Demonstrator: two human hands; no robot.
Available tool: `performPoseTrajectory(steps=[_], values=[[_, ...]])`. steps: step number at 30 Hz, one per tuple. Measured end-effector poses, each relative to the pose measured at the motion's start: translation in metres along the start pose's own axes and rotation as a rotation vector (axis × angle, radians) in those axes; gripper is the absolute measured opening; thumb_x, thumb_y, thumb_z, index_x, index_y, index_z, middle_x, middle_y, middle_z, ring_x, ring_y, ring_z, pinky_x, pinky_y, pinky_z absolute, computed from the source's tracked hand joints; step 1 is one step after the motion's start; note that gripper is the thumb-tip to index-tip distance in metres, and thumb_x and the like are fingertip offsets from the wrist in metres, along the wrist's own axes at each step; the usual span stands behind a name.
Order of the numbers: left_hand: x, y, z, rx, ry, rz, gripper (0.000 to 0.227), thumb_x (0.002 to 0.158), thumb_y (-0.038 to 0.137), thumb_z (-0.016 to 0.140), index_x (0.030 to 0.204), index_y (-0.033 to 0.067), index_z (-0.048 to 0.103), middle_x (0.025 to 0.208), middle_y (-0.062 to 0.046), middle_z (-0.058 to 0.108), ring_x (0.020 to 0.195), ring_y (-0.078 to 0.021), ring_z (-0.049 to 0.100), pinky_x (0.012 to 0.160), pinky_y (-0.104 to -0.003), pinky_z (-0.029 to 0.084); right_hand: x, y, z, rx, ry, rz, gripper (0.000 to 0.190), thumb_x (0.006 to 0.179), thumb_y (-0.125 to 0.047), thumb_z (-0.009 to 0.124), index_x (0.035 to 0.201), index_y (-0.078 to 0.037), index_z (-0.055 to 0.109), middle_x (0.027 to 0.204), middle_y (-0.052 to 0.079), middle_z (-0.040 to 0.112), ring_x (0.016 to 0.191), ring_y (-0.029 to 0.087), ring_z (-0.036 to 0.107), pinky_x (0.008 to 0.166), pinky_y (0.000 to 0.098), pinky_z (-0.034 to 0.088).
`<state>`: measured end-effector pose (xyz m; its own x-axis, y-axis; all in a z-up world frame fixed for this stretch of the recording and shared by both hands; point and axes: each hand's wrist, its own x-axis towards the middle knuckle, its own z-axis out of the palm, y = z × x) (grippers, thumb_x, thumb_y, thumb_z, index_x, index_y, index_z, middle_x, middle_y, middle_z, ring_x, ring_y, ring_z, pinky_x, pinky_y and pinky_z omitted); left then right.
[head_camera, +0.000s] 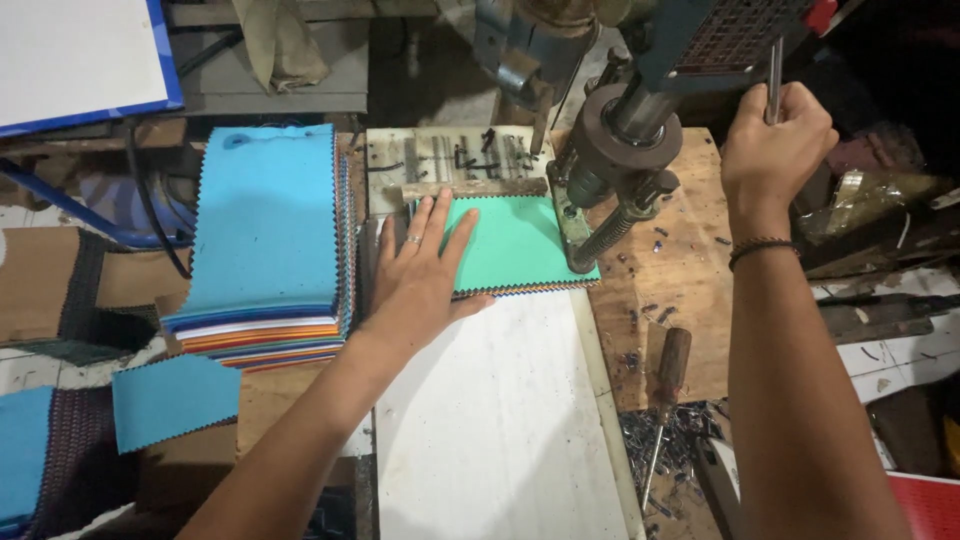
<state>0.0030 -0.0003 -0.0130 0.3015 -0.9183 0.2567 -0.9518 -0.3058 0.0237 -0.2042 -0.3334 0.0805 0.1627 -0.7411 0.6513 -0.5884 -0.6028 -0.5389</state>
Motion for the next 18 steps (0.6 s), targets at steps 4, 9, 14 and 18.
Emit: performPoseTrajectory(steps=[4, 9, 14, 18], values=[[0.000, 0.000, -0.003, -0.007, -0.009, 0.002, 0.114, 0.079, 0.084, 0.063, 0.164, 0.0195, 0.023, 0.172, -0.016, 0.010, 0.156, -0.0317, 0.018, 0.118, -0.061, 0.020, 0.002, 0.008, 0.005, -0.050, -0.004, -0.008, 0.067, 0.119, -0.016, 0.068, 0.071, -0.014, 0.021, 0.063, 0.002, 0.020, 0.062, 0.015, 0.020, 0.062, 0.0433, 0.015], [-0.001, 0.000, 0.001, 0.041, 0.030, 0.008, 0.115, 0.077, 0.086, 0.063, 0.164, 0.0201, 0.025, 0.172, -0.015, 0.014, 0.156, -0.0313, 0.021, 0.117, -0.061, 0.024, 0.000, -0.007, 0.002, -0.002, -0.012, 0.028, 0.064, 0.116, -0.009, 0.065, 0.071, -0.014, 0.020, 0.063, -0.002, 0.022, 0.059, 0.011, 0.019, 0.056, 0.0378, 0.013], [0.000, -0.001, -0.001, 0.020, 0.018, 0.010, 0.114, 0.078, 0.085, 0.063, 0.164, 0.0195, 0.025, 0.172, -0.015, 0.012, 0.156, -0.0323, 0.020, 0.117, -0.061, 0.023, 0.001, 0.001, 0.009, -0.020, -0.003, 0.017, 0.062, 0.114, -0.009, 0.066, 0.071, -0.014, 0.021, 0.063, -0.002, 0.023, 0.060, 0.011, 0.021, 0.057, 0.0395, 0.014], [-0.001, -0.001, 0.000, -0.008, 0.029, 0.016, 0.111, 0.079, 0.080, 0.066, 0.163, 0.0188, 0.027, 0.172, -0.015, 0.013, 0.156, -0.0327, 0.020, 0.117, -0.062, 0.024, 0.000, -0.008, 0.006, 0.010, 0.001, 0.007, 0.059, 0.111, -0.004, 0.060, 0.070, -0.015, 0.020, 0.062, -0.003, 0.020, 0.058, 0.010, 0.016, 0.056, 0.0370, 0.012]])
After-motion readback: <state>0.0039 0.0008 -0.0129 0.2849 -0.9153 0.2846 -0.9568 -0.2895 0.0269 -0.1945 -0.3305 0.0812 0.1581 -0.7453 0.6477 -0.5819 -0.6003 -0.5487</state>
